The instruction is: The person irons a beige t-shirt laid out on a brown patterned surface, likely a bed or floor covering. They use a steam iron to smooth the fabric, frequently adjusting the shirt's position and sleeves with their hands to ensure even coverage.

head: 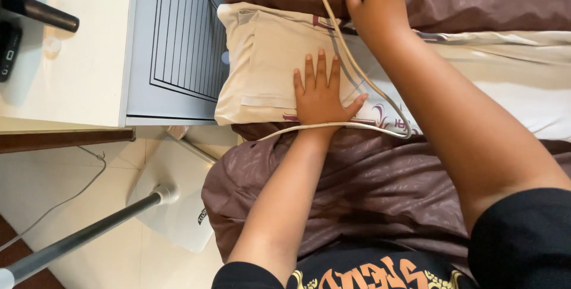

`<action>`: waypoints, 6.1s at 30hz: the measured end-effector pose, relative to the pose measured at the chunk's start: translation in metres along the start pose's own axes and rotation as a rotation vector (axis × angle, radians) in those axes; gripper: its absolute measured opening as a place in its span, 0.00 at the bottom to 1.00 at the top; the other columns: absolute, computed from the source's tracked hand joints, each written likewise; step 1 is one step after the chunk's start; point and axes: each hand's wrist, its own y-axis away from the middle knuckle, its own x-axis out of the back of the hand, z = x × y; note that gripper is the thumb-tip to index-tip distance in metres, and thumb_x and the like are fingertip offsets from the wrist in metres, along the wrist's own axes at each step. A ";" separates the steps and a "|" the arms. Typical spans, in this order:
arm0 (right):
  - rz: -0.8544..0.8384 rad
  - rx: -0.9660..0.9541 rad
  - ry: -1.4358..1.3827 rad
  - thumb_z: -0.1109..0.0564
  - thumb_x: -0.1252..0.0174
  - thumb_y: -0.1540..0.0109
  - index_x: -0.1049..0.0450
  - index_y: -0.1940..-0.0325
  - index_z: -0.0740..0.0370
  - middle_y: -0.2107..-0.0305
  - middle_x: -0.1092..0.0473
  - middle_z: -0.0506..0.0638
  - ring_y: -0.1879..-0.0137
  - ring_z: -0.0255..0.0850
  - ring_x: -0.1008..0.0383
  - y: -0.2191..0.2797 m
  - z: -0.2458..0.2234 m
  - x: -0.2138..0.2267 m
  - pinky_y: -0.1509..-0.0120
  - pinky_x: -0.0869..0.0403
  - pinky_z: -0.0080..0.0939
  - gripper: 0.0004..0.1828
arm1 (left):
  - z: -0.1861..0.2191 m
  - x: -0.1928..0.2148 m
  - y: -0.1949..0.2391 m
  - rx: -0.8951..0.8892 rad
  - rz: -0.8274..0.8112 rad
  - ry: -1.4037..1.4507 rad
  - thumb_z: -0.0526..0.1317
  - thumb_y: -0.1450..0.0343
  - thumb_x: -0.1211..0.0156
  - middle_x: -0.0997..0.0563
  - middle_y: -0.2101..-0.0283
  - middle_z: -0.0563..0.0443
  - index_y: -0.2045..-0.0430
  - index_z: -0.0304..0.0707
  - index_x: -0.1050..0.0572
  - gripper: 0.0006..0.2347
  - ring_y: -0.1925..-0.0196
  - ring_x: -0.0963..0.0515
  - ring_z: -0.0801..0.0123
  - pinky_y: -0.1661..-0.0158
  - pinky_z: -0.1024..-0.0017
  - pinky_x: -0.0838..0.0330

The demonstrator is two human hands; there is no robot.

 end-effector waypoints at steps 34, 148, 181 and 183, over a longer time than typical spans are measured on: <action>1.217 -1.589 -1.395 0.49 0.33 0.48 0.25 0.51 0.60 0.58 0.26 0.50 0.51 0.45 0.20 0.345 0.266 0.215 0.46 0.18 0.48 0.24 | -0.157 0.179 0.088 0.726 0.197 2.615 0.53 0.14 0.73 0.25 0.28 0.35 0.30 0.48 0.29 0.24 0.31 0.23 0.36 0.37 0.37 0.28; 0.057 -1.167 0.337 0.36 0.47 0.10 0.22 0.48 0.63 0.66 0.28 0.51 0.59 0.43 0.30 0.702 0.187 0.365 0.58 0.33 0.50 0.28 | -0.182 0.257 0.354 1.668 -0.716 0.586 0.61 0.21 0.59 0.23 0.49 0.66 0.43 0.67 0.29 0.16 0.46 0.29 0.76 0.45 0.68 0.49; 0.995 -1.315 -0.576 0.46 0.46 0.45 0.33 0.65 0.48 0.72 0.33 0.41 0.76 0.30 0.33 0.342 0.285 0.213 0.76 0.37 0.33 0.09 | 0.022 0.033 0.054 -0.166 -0.160 0.177 0.53 0.26 0.44 0.41 0.26 0.38 0.35 0.44 0.32 0.25 0.26 0.42 0.41 0.31 0.38 0.58; 0.896 -1.459 -0.638 0.39 0.36 0.44 0.29 0.50 0.43 0.60 0.33 0.44 0.59 0.42 0.31 0.365 0.309 0.196 0.53 0.25 0.53 0.21 | 0.025 0.025 0.064 -0.161 -0.217 0.119 0.55 0.26 0.42 0.44 0.25 0.32 0.30 0.42 0.37 0.30 0.24 0.47 0.37 0.32 0.30 0.57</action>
